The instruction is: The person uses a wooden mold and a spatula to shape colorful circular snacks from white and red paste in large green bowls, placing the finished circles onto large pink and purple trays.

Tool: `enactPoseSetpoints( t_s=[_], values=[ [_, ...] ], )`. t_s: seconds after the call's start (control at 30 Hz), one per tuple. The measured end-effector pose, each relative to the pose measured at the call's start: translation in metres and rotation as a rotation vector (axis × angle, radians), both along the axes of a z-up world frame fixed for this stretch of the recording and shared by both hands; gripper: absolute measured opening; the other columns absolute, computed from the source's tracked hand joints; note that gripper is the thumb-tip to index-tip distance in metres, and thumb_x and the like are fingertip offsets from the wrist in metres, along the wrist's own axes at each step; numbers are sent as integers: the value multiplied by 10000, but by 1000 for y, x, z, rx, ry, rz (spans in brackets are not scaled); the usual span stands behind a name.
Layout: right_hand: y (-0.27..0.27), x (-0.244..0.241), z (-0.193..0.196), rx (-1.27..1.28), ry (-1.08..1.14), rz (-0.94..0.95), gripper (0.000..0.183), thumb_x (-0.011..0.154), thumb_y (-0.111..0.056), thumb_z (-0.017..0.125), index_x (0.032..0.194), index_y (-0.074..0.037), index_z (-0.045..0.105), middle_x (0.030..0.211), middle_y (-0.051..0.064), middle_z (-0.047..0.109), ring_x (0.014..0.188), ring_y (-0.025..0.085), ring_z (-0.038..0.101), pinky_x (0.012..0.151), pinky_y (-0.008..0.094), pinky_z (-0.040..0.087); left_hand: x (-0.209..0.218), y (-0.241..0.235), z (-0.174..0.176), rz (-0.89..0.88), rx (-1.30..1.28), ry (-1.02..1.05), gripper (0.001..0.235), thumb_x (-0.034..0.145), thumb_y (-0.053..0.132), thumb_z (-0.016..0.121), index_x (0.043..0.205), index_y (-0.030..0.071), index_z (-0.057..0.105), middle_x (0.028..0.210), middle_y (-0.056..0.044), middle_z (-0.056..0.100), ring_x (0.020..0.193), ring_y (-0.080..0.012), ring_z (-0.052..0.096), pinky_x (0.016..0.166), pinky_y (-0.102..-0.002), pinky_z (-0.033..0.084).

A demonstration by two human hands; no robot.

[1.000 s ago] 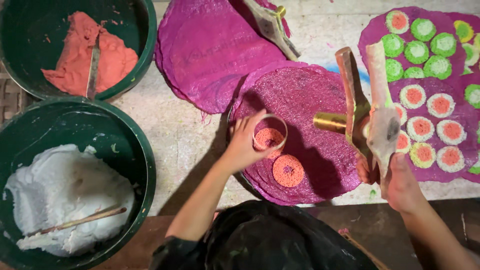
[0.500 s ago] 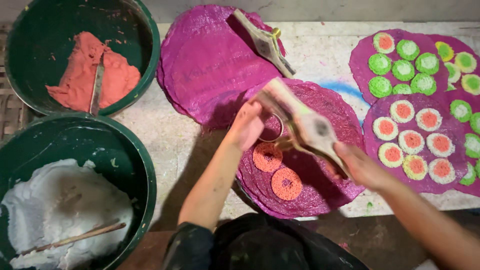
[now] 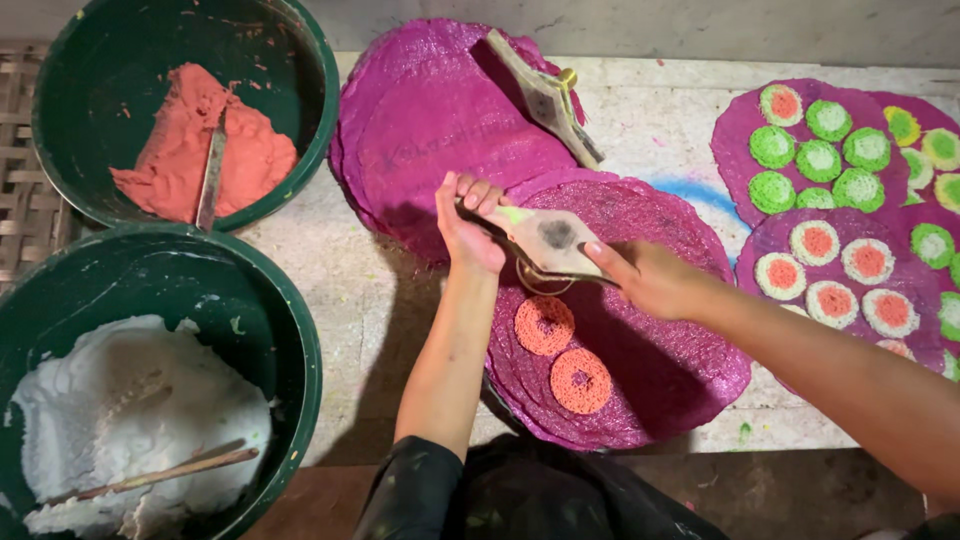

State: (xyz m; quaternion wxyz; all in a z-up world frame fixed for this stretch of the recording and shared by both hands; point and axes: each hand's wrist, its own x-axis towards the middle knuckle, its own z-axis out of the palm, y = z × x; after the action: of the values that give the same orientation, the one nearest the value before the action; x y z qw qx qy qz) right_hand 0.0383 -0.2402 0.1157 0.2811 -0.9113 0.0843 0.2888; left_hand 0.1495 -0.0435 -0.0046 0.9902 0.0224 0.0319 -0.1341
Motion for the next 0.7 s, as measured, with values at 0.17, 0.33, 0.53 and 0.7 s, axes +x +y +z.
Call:
enactPoseSetpoints(
  t_s=[0.17, 0.33, 0.53, 0.7],
  values=[
    [-12, -3, 1, -79, 69, 15, 800, 1010, -684, 276, 1005, -24, 729, 752, 197, 679, 770, 356, 707, 800, 476, 544, -11, -18, -19, 33, 13, 112, 278, 974, 334, 573, 749, 221, 456, 637, 95, 416, 589, -83, 426, 697, -312, 432],
    [-20, -6, 5, -160, -125, -21, 687, 973, -639, 358, 1083, -70, 727, 863, 210, 742, 883, 396, 720, 822, 510, 528, 1, -42, -22, 28, -13, 104, 279, 967, 335, 559, 740, 217, 447, 624, 91, 401, 575, -89, 409, 684, -317, 423],
    [-8, 0, -12, -95, -290, -28, 648, 995, -594, 372, 1046, -56, 729, 827, 243, 718, 818, 432, 707, 763, 541, 523, 25, -30, -11, 59, 89, 36, 297, 955, 321, 559, 718, 209, 420, 594, 84, 351, 539, -94, 355, 632, -311, 380],
    [2, 1, -30, -92, -194, 6, 694, 1042, -579, 324, 963, -15, 719, 753, 277, 684, 763, 444, 692, 777, 543, 514, 23, -9, -16, 100, 171, 6, 287, 947, 294, 549, 710, 209, 411, 579, 89, 335, 526, -89, 325, 599, -302, 355]
  ],
)
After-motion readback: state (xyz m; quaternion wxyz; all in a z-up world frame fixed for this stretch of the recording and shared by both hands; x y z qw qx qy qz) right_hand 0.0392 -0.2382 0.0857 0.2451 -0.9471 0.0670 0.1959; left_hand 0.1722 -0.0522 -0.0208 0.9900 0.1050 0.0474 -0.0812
